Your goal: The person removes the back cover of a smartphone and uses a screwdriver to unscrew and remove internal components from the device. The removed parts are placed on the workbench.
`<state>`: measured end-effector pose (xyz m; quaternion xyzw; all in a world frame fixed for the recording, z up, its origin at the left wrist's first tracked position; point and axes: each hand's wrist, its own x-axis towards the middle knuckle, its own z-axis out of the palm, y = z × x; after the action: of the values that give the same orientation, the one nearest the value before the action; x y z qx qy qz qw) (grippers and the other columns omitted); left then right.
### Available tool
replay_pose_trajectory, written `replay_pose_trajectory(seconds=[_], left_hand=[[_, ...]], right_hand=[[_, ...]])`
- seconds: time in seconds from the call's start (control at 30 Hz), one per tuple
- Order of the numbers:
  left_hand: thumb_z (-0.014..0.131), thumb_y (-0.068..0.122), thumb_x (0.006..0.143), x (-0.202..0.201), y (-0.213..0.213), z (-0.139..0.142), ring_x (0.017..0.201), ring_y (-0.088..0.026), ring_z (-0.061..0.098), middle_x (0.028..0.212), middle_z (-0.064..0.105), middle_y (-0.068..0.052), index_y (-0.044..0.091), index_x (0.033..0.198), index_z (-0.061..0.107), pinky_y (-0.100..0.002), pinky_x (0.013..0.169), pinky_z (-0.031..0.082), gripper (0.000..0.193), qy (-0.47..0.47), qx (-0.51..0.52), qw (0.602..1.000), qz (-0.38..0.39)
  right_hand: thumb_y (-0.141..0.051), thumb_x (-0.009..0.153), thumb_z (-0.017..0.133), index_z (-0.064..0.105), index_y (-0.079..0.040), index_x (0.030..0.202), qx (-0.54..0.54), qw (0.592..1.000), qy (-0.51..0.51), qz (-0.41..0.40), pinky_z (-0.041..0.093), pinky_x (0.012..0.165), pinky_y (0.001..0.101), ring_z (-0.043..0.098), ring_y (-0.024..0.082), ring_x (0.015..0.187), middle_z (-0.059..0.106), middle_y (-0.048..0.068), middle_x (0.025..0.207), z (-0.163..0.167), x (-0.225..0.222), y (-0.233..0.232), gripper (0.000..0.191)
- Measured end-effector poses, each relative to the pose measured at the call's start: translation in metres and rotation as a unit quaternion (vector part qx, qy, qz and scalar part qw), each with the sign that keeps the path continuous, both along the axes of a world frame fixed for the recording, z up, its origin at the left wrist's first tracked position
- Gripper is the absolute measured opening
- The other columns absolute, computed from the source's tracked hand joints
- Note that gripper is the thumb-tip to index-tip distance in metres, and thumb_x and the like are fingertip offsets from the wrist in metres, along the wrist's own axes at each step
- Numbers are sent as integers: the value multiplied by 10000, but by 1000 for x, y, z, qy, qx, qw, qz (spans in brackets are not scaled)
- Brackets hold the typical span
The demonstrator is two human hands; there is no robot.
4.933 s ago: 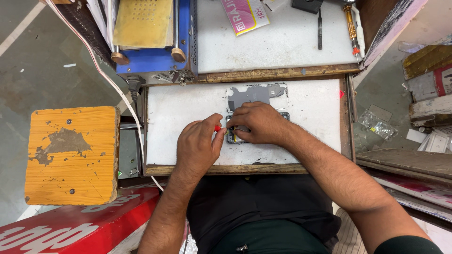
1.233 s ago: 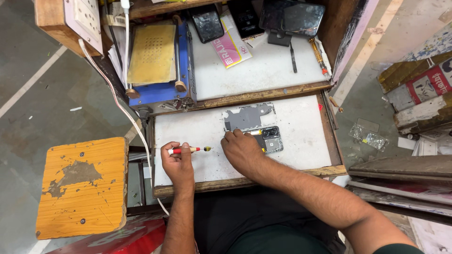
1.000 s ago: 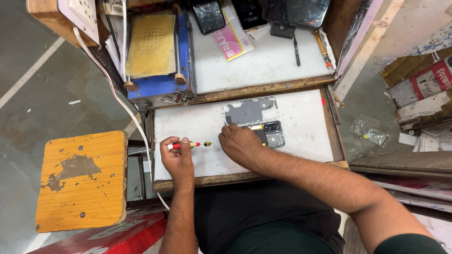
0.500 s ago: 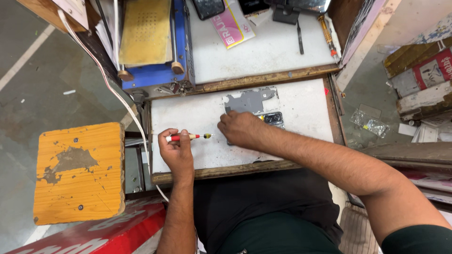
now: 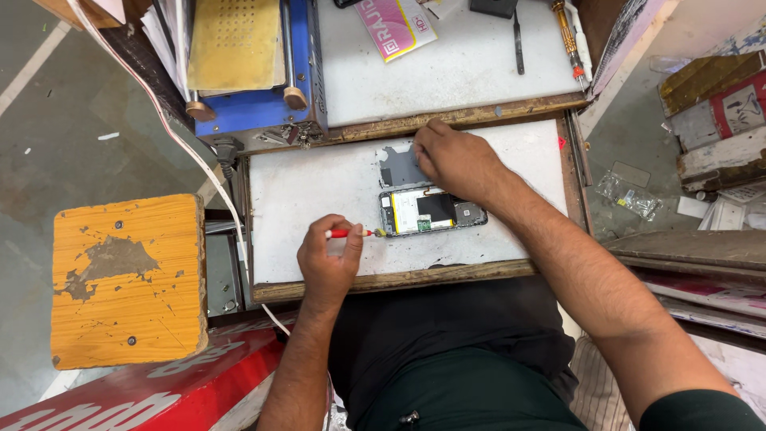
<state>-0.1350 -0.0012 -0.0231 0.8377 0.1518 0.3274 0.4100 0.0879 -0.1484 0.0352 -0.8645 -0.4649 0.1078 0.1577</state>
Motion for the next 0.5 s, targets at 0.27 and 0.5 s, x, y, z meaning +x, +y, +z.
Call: replay_pose_trajectory(seconds=[0.27,0.5], left_hand=[[802,150,932,1,2,-5,852,-197,740,870,725,-40,81,1162,571,-488,1010,561,333,-8,164,986,-35],[773,181,942,2,-4,6,856,-199,736,865,731,-47,71,1177,576,-509,1039,509,326,14,215,975,-60]], right_hand=[[-186,1013,553,714,-72,1070,125,991,1,-48,597,753,418,725,256,856,723,95,1051,-18,8,-11,205],[-163,1008,616,739,-62,1092,214,968,91,-93,586,811,376,726,231,875,763,113,1006,-20,22,-20,180]])
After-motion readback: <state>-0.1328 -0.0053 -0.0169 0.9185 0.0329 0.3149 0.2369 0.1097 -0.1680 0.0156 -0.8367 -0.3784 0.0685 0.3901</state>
